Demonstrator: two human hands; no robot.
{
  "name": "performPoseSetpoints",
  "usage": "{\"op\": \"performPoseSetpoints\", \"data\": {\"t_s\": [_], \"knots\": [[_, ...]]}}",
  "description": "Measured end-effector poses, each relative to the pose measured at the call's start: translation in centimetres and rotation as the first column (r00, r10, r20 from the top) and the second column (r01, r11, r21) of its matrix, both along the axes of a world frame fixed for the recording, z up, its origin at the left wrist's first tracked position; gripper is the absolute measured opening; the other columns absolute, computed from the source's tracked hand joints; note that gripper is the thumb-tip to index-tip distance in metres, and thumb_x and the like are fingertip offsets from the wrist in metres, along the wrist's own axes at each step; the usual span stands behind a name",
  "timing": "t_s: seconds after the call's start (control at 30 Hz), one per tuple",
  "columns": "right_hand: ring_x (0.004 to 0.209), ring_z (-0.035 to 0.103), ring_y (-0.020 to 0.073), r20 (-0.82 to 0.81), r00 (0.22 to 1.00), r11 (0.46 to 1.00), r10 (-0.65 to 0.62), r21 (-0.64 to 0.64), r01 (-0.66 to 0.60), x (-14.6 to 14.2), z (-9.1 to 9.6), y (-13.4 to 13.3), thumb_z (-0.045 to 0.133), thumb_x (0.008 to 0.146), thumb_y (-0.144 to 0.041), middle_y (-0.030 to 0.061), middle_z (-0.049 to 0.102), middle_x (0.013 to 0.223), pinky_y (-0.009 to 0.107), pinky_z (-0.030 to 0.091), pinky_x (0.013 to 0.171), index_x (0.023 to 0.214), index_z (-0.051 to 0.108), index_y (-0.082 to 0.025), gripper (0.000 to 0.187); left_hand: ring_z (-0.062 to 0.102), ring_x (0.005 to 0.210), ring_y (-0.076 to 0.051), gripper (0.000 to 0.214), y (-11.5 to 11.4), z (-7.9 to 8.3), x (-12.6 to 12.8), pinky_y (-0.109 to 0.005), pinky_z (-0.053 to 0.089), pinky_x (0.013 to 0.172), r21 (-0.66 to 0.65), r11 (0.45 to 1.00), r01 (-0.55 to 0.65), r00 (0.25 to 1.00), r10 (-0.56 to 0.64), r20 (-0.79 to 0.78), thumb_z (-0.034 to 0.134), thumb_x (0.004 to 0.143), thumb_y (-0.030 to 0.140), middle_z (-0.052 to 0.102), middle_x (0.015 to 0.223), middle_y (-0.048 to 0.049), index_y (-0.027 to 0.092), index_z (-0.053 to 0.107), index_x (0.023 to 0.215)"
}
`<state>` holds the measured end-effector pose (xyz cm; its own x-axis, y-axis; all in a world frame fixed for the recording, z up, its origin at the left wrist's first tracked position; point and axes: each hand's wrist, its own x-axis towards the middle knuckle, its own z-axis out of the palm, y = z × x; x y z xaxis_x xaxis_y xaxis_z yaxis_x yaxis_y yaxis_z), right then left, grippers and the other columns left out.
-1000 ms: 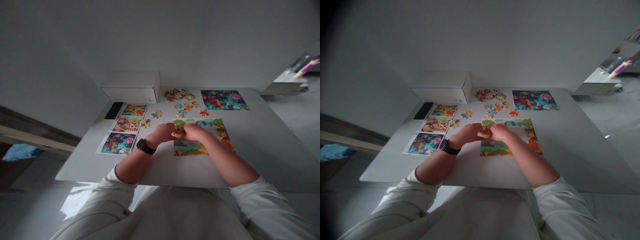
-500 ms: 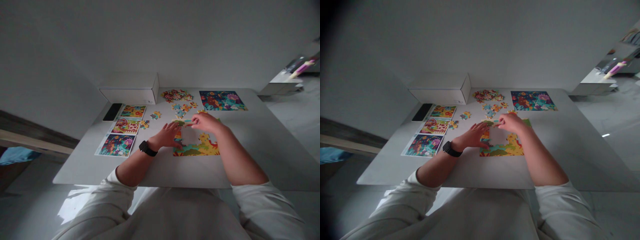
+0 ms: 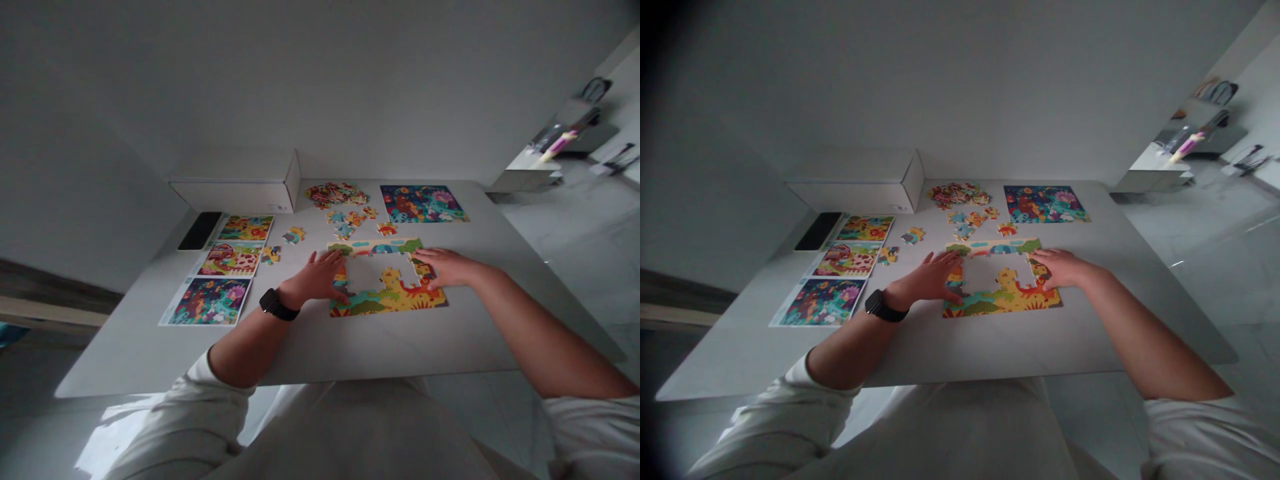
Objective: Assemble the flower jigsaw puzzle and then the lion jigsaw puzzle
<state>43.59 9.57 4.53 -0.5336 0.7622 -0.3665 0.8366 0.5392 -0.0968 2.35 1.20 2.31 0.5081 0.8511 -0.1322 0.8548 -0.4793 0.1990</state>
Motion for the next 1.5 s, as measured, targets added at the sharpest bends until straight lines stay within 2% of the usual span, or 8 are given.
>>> {"op": "performPoseSetpoints", "data": {"t_s": [0.43, 0.57, 0.63, 0.8, 0.93, 1.13, 1.37, 1.5], "knots": [[0.156, 0.050, 0.0399, -0.013, 0.999, 0.998, 0.052, 0.048, -0.051, -7.8, 0.2, -3.1, 0.097, 0.069, -0.046, 0.0170, 0.044, 0.175, 0.048, 0.040, 0.129, 0.165, 0.055, -0.025, 0.107, 0.038, 0.162, -0.045, 0.116, -1.3, 0.6, -7.4, -0.055, 0.034, 0.130, -0.020, 1.000, -0.009, 1.000, 0.009, -0.022, 0.088, 0.074, 0.072, 0.041, 0.174, -0.0226, 0.023, 0.043, 0.169], [0.142, 0.065, 0.0364, -0.108, 0.993, 0.999, 0.037, 0.011, -0.036, -7.5, 1.2, -0.4, 0.091, 0.078, -0.039, 0.0165, 0.064, 0.159, 0.044, 0.050, 0.120, 0.150, 0.070, -0.023, 0.077, 0.048, 0.154, -0.044, 0.108, -0.3, 1.2, -6.8, -0.054, 0.039, 0.126, -0.021, 0.999, -0.033, 0.998, 0.032, -0.055, 0.086, 0.076, 0.073, 0.050, 0.169, -0.0217, 0.022, 0.050, 0.164], [0.129, 0.073, 0.0324, -0.212, 0.974, 0.996, -0.076, 0.033, 0.085, -7.2, 1.7, 2.1, 0.083, 0.088, -0.035, 0.0141, 0.075, 0.144, 0.041, 0.054, 0.113, 0.143, 0.074, -0.023, 0.057, 0.060, 0.143, -0.040, 0.092, 1.0, 2.2, -6.1, -0.050, 0.046, 0.120, -0.018, 0.998, -0.056, 0.998, 0.056, -0.021, 0.082, 0.083, 0.068, 0.061, 0.158, -0.0195, 0.021, 0.056, 0.158], [0.109, 0.079, 0.0288, -0.331, 0.853, 0.888, -0.403, 0.085, 0.453, -8.3, 2.0, 8.1, 0.076, 0.095, -0.029, 0.0153, 0.082, 0.125, 0.036, 0.059, 0.095, 0.135, 0.077, -0.018, 0.041, 0.067, 0.135, -0.033, 0.060, 4.4, 6.1, -3.6, -0.042, 0.051, 0.115, 0.168, 0.978, -0.122, 0.979, 0.092, 0.180, 0.069, 0.099, 0.057, 0.069, 0.148, -0.0151, 0.021, 0.066, 0.147], [0.115, 0.077, 0.0286, -0.245, 0.856, 0.857, -0.456, 0.139, 0.496, -10.2, 0.7, 9.9, 0.080, 0.090, -0.026, 0.0135, 0.083, 0.124, 0.034, 0.056, 0.098, 0.122, 0.082, -0.021, 0.033, 0.075, 0.115, -0.027, 0.044, 5.3, 8.2, -1.8, -0.038, 0.058, 0.101, 0.222, 0.955, -0.198, 0.918, 0.101, 0.383, 0.069, 0.101, 0.048, 0.075, 0.138, -0.0117, 0.022, 0.072, 0.136], [0.120, 0.074, 0.0267, -0.254, 0.846, 0.837, -0.468, 0.179, 0.517, -11.0, -1.2, 10.2, 0.074, 0.091, -0.017, 0.0133, 0.081, 0.130, 0.032, 0.055, 0.102, 0.121, 0.082, -0.022, 0.032, 0.078, 0.093, -0.020, 0.023, 5.6, 7.9, -1.6, -0.030, 0.057, 0.083, 0.267, 0.900, -0.345, 0.810, 0.141, 0.570, 0.062, 0.102, 0.030, 0.083, 0.109, -0.0061, 0.023, 0.075, 0.118], [0.095, 0.073, 0.0241, -0.313, 0.834, 0.850, -0.454, 0.130, 0.511, -10.5, -1.6, 10.6, 0.085, 0.083, -0.025, 0.0100, 0.081, 0.103, 0.032, 0.055, 0.085, 0.095, 0.080, -0.021, 0.014, 0.078, 0.089, -0.020, 0.026, 5.9, 7.0, -1.6, -0.029, 0.056, 0.079, 0.258, 0.889, -0.378, 0.816, 0.189, 0.547, 0.064, 0.100, 0.028, 0.083, 0.105, -0.0061, 0.023, 0.074, 0.123], [0.082, 0.068, 0.0206, -0.431, 0.760, 0.824, -0.487, 0.063, 0.563, -10.8, -1.5, 10.6, 0.084, 0.079, -0.023, 0.0055, 0.077, 0.087, 0.031, 0.052, 0.077, 0.084, 0.071, -0.021, 0.013, 0.078, 0.090, -0.021, 0.029, 5.8, 7.0, -1.3, -0.030, 0.057, 0.079, 0.231, 0.898, -0.375, 0.804, 0.191, 0.563, 0.065, 0.099, 0.027, 0.083, 0.105, -0.0066, 0.023, 0.073, 0.127]]}}
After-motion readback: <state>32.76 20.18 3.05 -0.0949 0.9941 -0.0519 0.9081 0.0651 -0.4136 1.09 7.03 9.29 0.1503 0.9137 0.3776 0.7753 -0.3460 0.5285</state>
